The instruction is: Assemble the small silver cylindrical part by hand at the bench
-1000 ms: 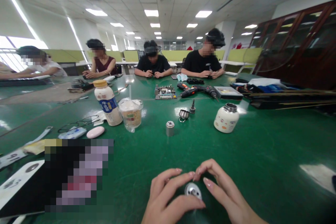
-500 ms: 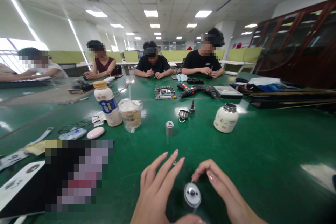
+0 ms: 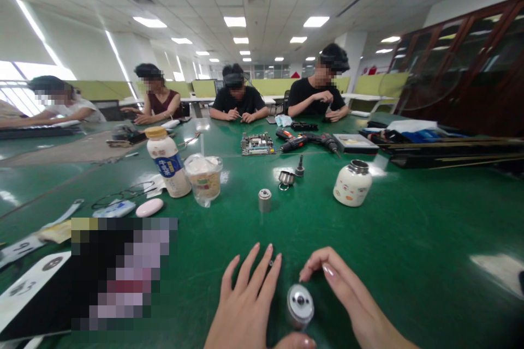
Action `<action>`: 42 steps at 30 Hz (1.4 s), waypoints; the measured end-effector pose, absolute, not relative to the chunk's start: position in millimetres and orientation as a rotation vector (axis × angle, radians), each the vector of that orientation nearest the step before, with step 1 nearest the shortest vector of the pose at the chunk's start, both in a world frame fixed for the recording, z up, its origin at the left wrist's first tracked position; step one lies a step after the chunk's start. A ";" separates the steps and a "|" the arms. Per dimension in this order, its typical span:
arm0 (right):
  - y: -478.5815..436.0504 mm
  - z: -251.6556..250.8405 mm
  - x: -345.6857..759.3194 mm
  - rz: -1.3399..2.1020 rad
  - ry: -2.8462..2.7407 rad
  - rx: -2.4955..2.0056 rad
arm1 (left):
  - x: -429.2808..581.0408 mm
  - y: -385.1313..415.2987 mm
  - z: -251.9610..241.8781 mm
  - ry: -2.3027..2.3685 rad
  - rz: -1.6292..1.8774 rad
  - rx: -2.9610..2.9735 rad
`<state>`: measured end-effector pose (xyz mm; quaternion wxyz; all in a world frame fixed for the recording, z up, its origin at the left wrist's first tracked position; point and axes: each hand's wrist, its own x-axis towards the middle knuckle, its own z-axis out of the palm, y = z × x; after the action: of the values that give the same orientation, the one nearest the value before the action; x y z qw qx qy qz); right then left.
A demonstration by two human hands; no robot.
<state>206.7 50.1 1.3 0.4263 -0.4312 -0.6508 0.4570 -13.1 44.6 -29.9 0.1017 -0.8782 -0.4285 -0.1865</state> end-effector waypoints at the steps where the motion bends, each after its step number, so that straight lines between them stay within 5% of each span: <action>1: 50.5 0.8 206.5 1.137 -1.625 -1.080 | -11.6 43.1 -28.0 -1.273 -0.604 -2.566; 8: 50.6 -0.9 206.0 1.131 -1.595 -1.079 | 3.1 31.9 -25.4 -1.048 -0.965 -2.507; 31: 51.2 -1.8 206.0 1.039 -1.645 -1.058 | 7.6 33.1 -27.4 -0.945 -1.038 -2.584; 36: 49.5 -4.5 209.6 0.831 -1.747 -0.936 | 14.0 36.4 -33.5 -0.901 -1.271 -2.341; 42: 46.4 -1.8 215.5 0.574 -2.076 -0.804 | 0.1 34.2 -28.6 -0.899 -0.771 -2.536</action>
<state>215.5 46.4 -1.8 0.4091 -0.3192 -0.8239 0.2278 0.1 34.2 -28.6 0.1703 -0.8929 -0.3163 -0.2715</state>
